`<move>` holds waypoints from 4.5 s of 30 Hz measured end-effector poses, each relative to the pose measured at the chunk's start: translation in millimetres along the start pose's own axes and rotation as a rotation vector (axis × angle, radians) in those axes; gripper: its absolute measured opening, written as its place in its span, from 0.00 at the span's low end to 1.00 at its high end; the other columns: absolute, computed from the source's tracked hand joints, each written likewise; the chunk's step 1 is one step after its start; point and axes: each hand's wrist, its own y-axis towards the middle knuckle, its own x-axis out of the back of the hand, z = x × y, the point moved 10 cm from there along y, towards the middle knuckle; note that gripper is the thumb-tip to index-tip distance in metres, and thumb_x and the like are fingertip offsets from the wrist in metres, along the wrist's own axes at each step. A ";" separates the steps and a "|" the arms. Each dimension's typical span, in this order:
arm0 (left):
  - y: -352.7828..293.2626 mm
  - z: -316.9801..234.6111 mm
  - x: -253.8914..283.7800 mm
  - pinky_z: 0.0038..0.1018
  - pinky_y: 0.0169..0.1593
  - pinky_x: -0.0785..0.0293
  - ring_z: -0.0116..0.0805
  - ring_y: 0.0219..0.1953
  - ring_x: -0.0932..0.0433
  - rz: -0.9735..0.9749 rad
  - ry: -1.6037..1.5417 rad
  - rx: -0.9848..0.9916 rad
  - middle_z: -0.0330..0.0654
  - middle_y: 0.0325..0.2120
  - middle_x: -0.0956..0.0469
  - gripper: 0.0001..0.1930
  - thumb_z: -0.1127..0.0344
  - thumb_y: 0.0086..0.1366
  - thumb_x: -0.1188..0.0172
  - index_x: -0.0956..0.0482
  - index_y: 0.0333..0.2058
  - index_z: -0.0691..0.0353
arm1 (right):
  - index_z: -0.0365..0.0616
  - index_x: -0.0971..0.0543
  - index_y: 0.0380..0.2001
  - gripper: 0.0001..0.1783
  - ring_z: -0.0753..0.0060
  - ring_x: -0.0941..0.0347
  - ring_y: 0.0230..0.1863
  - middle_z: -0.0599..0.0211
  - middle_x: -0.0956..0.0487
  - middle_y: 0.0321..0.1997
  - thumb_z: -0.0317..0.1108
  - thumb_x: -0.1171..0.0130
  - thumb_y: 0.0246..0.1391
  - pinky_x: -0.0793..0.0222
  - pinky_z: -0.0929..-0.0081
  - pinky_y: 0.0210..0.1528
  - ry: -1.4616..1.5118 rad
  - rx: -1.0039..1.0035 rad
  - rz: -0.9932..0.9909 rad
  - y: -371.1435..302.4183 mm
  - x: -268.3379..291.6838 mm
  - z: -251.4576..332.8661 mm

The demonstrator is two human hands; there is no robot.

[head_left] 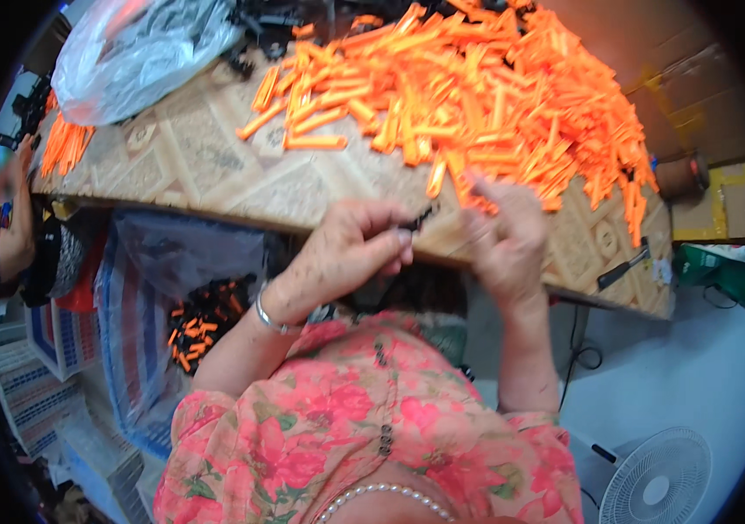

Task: The person assembles small orange plastic tubes into black plastic holders using a hammer. They pick up a tube and a holder, insert the tube into the holder, and strike it with a hammer to secure it. The person repeats this process continuously, handling the parts one at a time.

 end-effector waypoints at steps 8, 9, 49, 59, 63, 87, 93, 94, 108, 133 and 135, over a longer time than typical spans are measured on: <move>-35.3 -100.0 -9.5 0.27 0.36 0.26 0.35 0.27 0.21 -0.544 0.893 -0.737 0.40 0.25 0.21 0.10 0.76 0.56 0.38 0.21 0.38 0.64 | 0.38 0.22 0.33 0.05 0.86 0.25 0.29 0.70 0.20 0.26 0.28 0.43 0.60 0.29 0.86 0.34 0.632 -0.533 0.129 -27.6 -42.4 -24.5; -41.2 -110.2 -15.8 0.28 0.36 0.27 0.39 0.28 0.22 -0.505 0.875 -0.851 0.42 0.26 0.21 0.11 0.76 0.55 0.37 0.21 0.38 0.64 | 0.37 0.22 0.33 0.05 0.85 0.25 0.29 0.70 0.20 0.26 0.28 0.43 0.61 0.29 0.85 0.34 0.680 -0.550 0.050 -24.7 -36.0 -29.7; 19.4 -10.3 32.6 0.18 0.40 0.22 0.24 0.39 0.23 -0.194 -0.087 -0.451 0.39 0.39 0.24 0.08 0.76 0.66 0.45 0.21 0.43 0.66 | 0.56 0.21 0.45 0.17 0.62 0.29 0.50 0.67 0.21 0.41 0.44 0.36 0.52 0.38 0.61 0.54 -0.738 -0.187 0.156 234.1 -55.0 -189.1; 21.3 -4.1 36.2 0.20 0.41 0.22 0.24 0.37 0.21 -0.261 -0.240 -0.411 0.38 0.37 0.22 0.08 0.75 0.67 0.46 0.21 0.43 0.67 | 0.51 0.23 0.45 0.22 0.58 0.24 0.45 0.63 0.18 0.40 0.47 0.33 0.48 0.34 0.60 0.50 -0.706 -0.171 -0.063 231.4 -50.1 -195.1; 23.8 -7.3 54.7 0.23 0.42 0.21 0.26 0.36 0.19 -0.332 -0.384 -0.361 0.40 0.37 0.19 0.10 0.71 0.69 0.46 0.21 0.45 0.67 | 0.51 0.23 0.42 0.17 0.59 0.21 0.37 0.64 0.18 0.32 0.40 0.34 0.48 0.29 0.61 0.42 -0.596 -0.118 -0.110 229.7 -35.4 -182.3; -0.6 0.0 33.0 0.24 0.42 0.19 0.31 0.37 0.19 -0.352 -0.340 -0.232 0.50 0.38 0.20 0.16 0.64 0.70 0.47 0.24 0.47 0.74 | 0.44 0.20 0.43 0.16 0.69 0.29 0.34 0.62 0.25 0.39 0.29 0.36 0.49 0.33 0.75 0.36 -0.095 -0.297 0.129 -45.4 10.1 -49.6; -9.0 12.4 29.6 0.23 0.44 0.20 0.30 0.38 0.19 -0.337 -0.451 -0.170 0.50 0.40 0.21 0.17 0.64 0.70 0.47 0.26 0.48 0.75 | 0.51 0.19 0.46 0.22 0.60 0.33 0.49 0.64 0.27 0.51 0.39 0.32 0.45 0.38 0.61 0.51 -0.373 -0.070 0.111 -37.7 -7.3 -28.1; -9.7 11.7 28.9 0.23 0.44 0.20 0.30 0.38 0.19 -0.330 -0.456 -0.175 0.50 0.40 0.21 0.17 0.64 0.70 0.47 0.26 0.48 0.75 | 0.52 0.19 0.45 0.21 0.59 0.32 0.49 0.64 0.27 0.51 0.39 0.32 0.45 0.37 0.62 0.51 -0.351 -0.067 0.102 -38.3 -10.8 -31.8; -7.4 14.7 22.6 0.23 0.44 0.20 0.31 0.38 0.19 -0.298 -0.503 -0.136 0.48 0.39 0.21 0.17 0.64 0.70 0.47 0.26 0.48 0.74 | 0.46 0.18 0.41 0.15 0.60 0.31 0.46 0.63 0.26 0.49 0.30 0.34 0.47 0.34 0.65 0.50 -0.319 0.012 -0.022 -30.5 2.9 -27.1; -6.1 14.2 22.0 0.24 0.41 0.19 0.30 0.36 0.19 -0.284 -0.411 -0.126 0.47 0.38 0.20 0.15 0.66 0.69 0.46 0.24 0.48 0.72 | 0.49 0.17 0.35 0.12 0.61 0.27 0.44 0.64 0.23 0.35 0.44 0.37 0.51 0.33 0.61 0.45 -0.644 -0.027 0.168 63.0 -51.1 -67.2; -5.9 12.9 20.0 0.24 0.41 0.19 0.30 0.36 0.18 -0.271 -0.415 -0.135 0.46 0.38 0.20 0.15 0.66 0.69 0.46 0.24 0.48 0.71 | 0.50 0.17 0.34 0.12 0.61 0.27 0.44 0.65 0.23 0.34 0.45 0.37 0.51 0.33 0.60 0.45 -0.717 -0.057 0.186 62.6 -57.3 -72.8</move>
